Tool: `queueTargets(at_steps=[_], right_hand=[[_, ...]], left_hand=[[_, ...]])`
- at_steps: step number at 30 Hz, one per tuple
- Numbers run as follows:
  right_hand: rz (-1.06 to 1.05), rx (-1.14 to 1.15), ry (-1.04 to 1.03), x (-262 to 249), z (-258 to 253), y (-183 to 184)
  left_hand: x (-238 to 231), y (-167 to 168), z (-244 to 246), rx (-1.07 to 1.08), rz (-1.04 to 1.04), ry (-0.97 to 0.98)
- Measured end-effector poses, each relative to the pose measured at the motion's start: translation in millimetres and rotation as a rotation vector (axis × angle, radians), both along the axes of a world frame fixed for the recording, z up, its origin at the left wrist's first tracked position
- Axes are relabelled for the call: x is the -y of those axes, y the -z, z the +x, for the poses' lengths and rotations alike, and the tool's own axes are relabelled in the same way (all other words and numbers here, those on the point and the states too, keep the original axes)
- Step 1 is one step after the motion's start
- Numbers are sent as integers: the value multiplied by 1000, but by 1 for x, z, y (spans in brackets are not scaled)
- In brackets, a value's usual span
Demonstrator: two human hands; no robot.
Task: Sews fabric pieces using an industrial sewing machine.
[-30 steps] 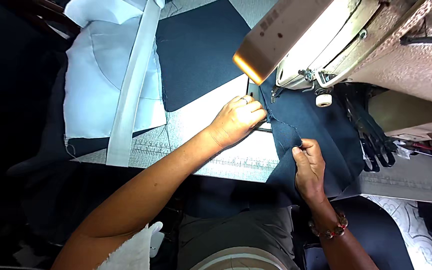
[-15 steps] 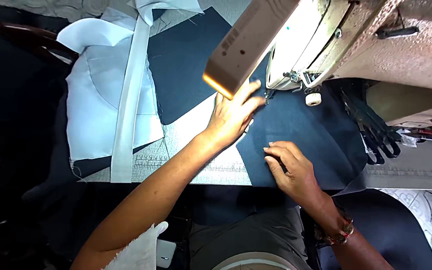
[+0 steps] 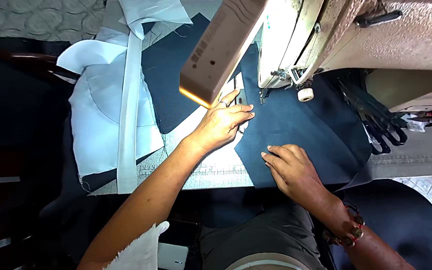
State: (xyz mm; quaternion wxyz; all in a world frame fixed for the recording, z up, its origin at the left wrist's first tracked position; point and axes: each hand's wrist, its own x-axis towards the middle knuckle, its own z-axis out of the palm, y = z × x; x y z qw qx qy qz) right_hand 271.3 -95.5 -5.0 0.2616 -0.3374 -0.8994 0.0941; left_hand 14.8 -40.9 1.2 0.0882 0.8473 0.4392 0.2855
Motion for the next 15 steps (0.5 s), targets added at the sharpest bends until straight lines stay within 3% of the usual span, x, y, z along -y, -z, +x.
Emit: queueTargets(at_steps=[15], right_hand=[[16,-15,-38,-8,1,-1]], left_hand=[[-7,1,-1,-4,0,-18]])
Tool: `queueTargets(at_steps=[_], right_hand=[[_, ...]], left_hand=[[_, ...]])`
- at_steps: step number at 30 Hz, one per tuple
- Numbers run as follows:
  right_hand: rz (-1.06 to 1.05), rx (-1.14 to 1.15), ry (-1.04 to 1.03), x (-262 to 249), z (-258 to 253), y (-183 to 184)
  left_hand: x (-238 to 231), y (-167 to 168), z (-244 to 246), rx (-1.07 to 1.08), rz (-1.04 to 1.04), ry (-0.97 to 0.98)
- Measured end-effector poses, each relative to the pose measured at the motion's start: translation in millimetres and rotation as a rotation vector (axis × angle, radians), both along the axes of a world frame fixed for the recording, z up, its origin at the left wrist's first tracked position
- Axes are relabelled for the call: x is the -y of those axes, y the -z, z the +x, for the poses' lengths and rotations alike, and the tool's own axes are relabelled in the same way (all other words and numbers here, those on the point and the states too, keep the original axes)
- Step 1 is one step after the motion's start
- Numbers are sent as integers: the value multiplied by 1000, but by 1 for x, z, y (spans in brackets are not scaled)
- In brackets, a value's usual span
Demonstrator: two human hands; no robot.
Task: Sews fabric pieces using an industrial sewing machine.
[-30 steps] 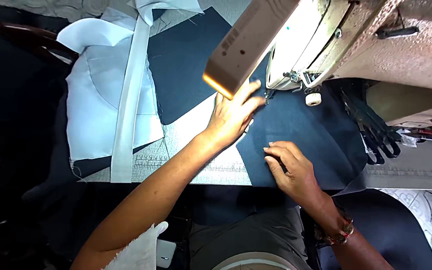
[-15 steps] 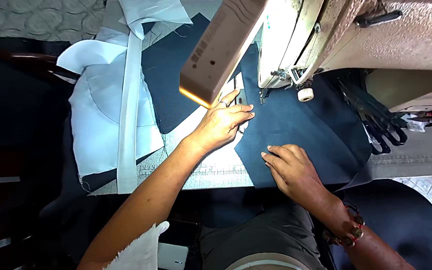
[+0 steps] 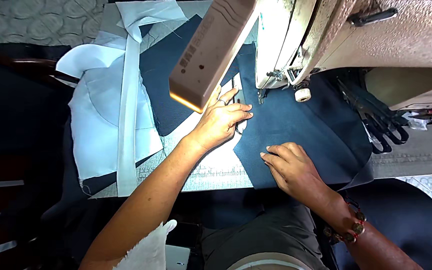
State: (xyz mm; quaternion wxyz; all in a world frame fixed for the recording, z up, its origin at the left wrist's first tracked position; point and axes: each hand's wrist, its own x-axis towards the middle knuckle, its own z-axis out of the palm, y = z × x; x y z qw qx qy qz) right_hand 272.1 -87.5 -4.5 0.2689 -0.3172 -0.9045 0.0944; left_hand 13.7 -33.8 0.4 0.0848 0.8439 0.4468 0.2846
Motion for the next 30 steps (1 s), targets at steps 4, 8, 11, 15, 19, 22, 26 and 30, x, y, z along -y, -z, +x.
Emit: queueTargets(at_steps=[4,8,11,15,19,22,26,30], right_hand=[[4,-3,4,-1,0,0],[12,0,6,-4,0,1],[13,4,1,-7,0,0],[20,3,11,-11,-1,0],[10,4,19,-16,0,-1],[-18,33,36,-21,2,-4],[-64,53,65,-34,12,-11],[-105,110,84,-55,24,-20]], left_hand=[[-1,0,0,-1,11,4],[-4,-1,0,14,11,-1],[-7,-2,-1,24,9,7],[-13,-1,-3,26,18,16],[-16,-4,-1,49,5,17],[-17,-6,0,55,-8,21],[-16,-4,2,30,9,-9],[-13,-4,8,-23,27,-55]])
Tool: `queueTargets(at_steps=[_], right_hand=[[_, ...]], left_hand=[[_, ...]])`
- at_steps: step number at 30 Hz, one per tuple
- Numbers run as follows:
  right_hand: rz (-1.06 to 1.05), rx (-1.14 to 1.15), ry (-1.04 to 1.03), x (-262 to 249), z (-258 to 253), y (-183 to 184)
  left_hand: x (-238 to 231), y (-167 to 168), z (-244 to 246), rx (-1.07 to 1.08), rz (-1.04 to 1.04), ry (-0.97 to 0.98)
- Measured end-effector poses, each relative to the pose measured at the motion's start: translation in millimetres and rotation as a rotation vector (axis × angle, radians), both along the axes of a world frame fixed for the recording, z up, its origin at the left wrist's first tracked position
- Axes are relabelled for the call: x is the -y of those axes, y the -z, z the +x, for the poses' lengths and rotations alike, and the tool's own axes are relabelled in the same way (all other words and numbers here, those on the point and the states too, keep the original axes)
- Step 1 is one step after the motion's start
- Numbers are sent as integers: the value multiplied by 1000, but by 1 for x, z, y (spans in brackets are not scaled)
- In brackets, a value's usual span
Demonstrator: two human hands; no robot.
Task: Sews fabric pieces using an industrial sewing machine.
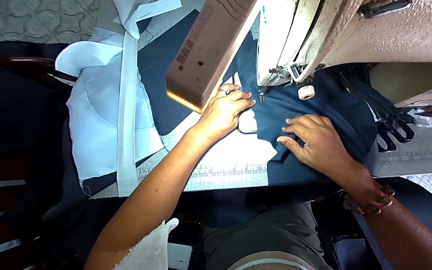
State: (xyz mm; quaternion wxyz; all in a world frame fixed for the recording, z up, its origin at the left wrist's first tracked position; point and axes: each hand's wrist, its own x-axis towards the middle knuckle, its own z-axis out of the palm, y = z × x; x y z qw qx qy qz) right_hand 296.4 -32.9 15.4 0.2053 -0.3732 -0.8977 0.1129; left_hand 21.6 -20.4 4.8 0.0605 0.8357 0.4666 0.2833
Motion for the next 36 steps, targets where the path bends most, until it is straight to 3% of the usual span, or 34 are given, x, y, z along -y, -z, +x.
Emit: queueTargets(at_steps=[8,14,17,23,25,27,30,33,36], right_hand=[[-82,296,-11,-65,6,-25],[131,121,-51,-89,-8,-22],[159,61,3,-58,-12,-22],[45,-60,313,66,18,-14],[-64,7,353,91,29,-9],[-152,95,350,94,32,-7],[-321,108,278,60,31,-16],[-468,181,288,-8,15,-34],[-259,87,377,-74,-7,-37]], left_hand=[[7,2,22,-115,8,-158],[8,3,38,-152,-25,-290],[6,4,43,-164,-12,-331],[-1,-7,39,-76,-69,-308],[-9,-20,33,71,2,-282],[-19,-27,26,87,57,-330],[-26,-24,16,-130,-244,-436],[-2,-31,38,-382,-301,-575],[38,-61,79,-541,-640,-748]])
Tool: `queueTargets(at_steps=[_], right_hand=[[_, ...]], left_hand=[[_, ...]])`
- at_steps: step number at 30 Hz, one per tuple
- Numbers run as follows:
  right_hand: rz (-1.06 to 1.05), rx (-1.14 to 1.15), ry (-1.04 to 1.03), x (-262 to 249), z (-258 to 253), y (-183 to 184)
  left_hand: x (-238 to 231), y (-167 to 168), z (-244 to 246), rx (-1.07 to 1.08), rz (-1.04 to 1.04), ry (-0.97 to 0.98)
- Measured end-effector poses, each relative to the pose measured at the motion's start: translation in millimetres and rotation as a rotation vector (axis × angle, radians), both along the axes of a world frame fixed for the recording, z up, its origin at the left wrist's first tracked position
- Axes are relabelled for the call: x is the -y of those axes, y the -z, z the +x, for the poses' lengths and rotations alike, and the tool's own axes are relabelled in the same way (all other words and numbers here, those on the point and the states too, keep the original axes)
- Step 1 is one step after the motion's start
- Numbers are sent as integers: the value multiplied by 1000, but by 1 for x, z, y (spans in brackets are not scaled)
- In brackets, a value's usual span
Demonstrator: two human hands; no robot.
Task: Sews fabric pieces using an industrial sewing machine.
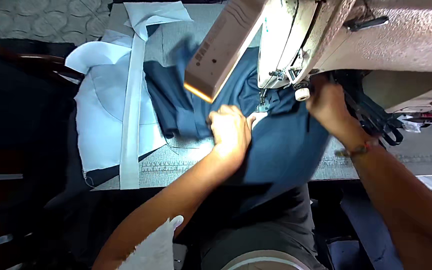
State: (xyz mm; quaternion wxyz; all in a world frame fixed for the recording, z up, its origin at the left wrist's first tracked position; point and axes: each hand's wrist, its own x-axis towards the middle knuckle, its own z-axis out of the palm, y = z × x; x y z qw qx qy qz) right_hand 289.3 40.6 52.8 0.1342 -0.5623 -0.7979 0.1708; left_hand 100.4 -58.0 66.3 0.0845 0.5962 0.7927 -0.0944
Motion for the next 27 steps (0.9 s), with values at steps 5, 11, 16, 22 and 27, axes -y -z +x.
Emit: queueTargets(at_steps=[5,11,16,22,27], right_hand=[[274,-66,-233,45,0,-20],[-118,8,-281,105,36,18],[-126,-62,-172,38,25,-2],[49,-139,-118,54,20,-8],[-196,67,-280,86,41,12]], left_hand=[[31,0,-33,119,269,287],[65,56,-65,152,392,259],[91,24,-26,-15,236,52],[45,18,-27,277,557,416],[23,55,-32,401,382,397]])
